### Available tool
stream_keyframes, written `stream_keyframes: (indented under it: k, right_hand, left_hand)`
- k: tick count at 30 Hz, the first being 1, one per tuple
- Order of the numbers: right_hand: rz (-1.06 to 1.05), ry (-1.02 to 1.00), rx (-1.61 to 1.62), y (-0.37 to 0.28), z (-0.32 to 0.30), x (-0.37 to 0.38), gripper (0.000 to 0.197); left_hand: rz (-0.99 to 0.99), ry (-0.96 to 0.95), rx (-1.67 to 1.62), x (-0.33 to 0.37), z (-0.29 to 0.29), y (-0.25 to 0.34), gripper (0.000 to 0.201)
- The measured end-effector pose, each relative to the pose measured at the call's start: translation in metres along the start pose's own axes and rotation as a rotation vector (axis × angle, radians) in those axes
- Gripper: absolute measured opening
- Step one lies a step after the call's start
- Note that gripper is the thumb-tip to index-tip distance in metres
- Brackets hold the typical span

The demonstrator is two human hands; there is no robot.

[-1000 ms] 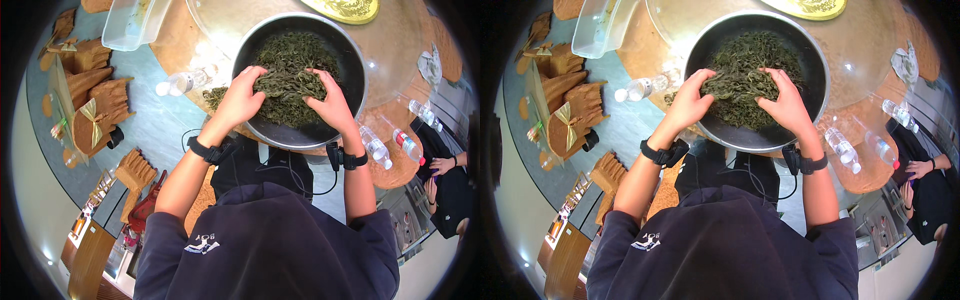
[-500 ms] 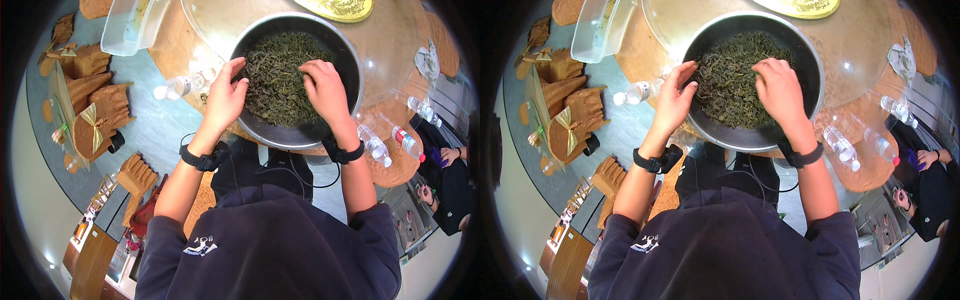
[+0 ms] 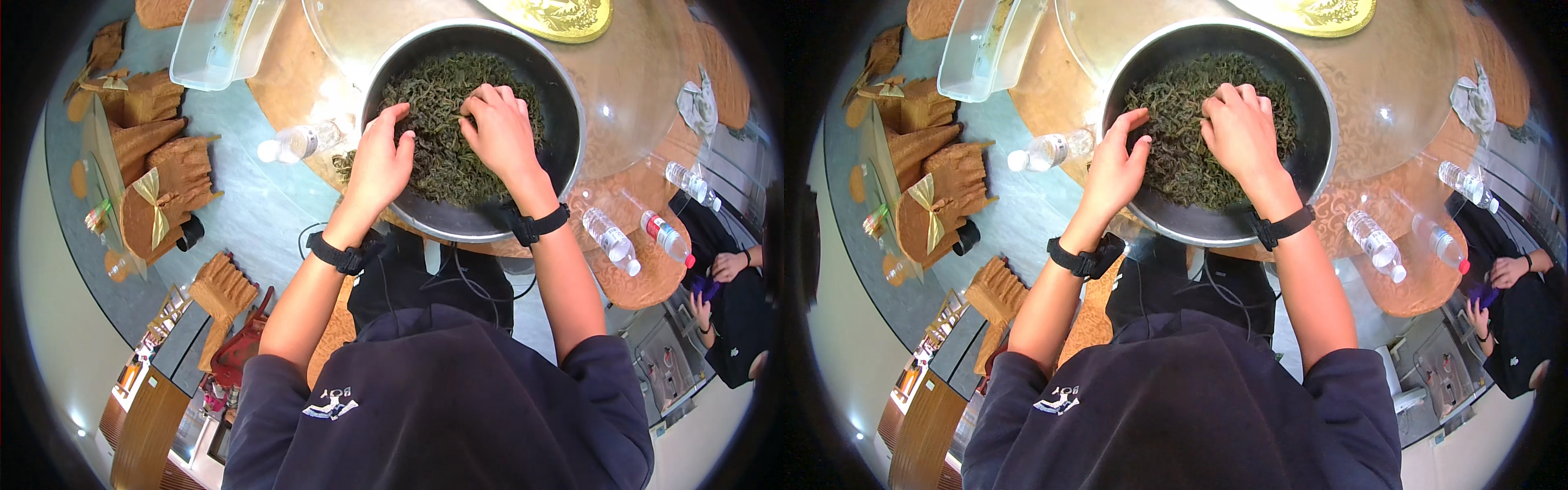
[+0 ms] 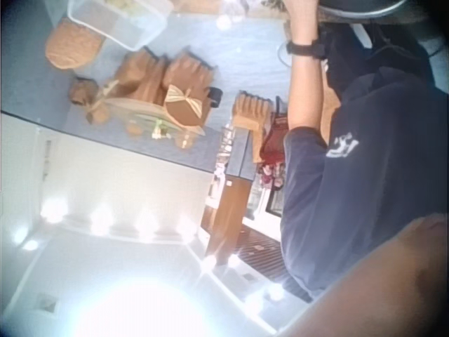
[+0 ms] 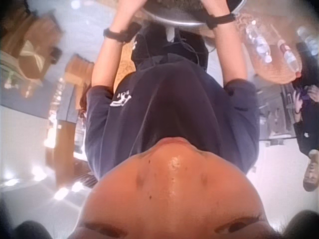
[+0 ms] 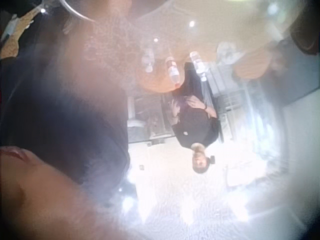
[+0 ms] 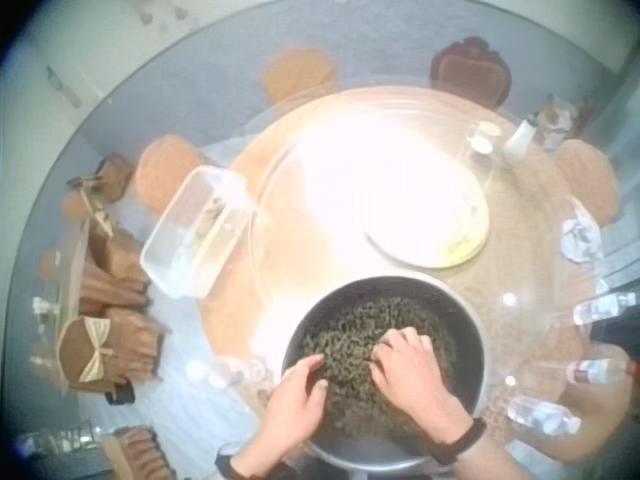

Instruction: The person picks up individual tea leaves from a table and places them into a large metal bowl, then discards a few small items into a bucket and wipes their hands with a cloth.

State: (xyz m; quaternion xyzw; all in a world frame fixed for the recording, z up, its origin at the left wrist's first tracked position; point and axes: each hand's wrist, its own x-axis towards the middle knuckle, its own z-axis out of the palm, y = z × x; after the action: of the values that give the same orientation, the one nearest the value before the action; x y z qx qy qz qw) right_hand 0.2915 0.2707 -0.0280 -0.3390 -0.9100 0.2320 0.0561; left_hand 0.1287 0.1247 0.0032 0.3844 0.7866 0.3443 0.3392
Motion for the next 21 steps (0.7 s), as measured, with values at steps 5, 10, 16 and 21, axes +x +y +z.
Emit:
stream_keyframes:
  k: [5, 10, 16, 21]
  right_hand:
    - [-0.030, 0.071, 0.105, 0.000, 0.004, -0.006, 0.009]
    - [-0.037, 0.158, 0.216, 0.000, -0.014, -0.013, 0.008]
    - [-0.105, 0.183, 0.262, -0.012, -0.027, -0.019, 0.012]
    - [-0.045, 0.104, 0.229, -0.019, -0.023, -0.023, 0.008]
  left_hand:
    - [0.006, -0.002, 0.004, -0.002, -0.002, -0.005, 0.039]
    - [0.277, 0.051, 0.292, -0.002, -0.009, 0.013, 0.040]
    - [0.460, 0.024, 0.369, 0.011, 0.017, 0.031, 0.029]
    - [0.315, -0.088, 0.247, 0.018, 0.025, 0.026, 0.012]
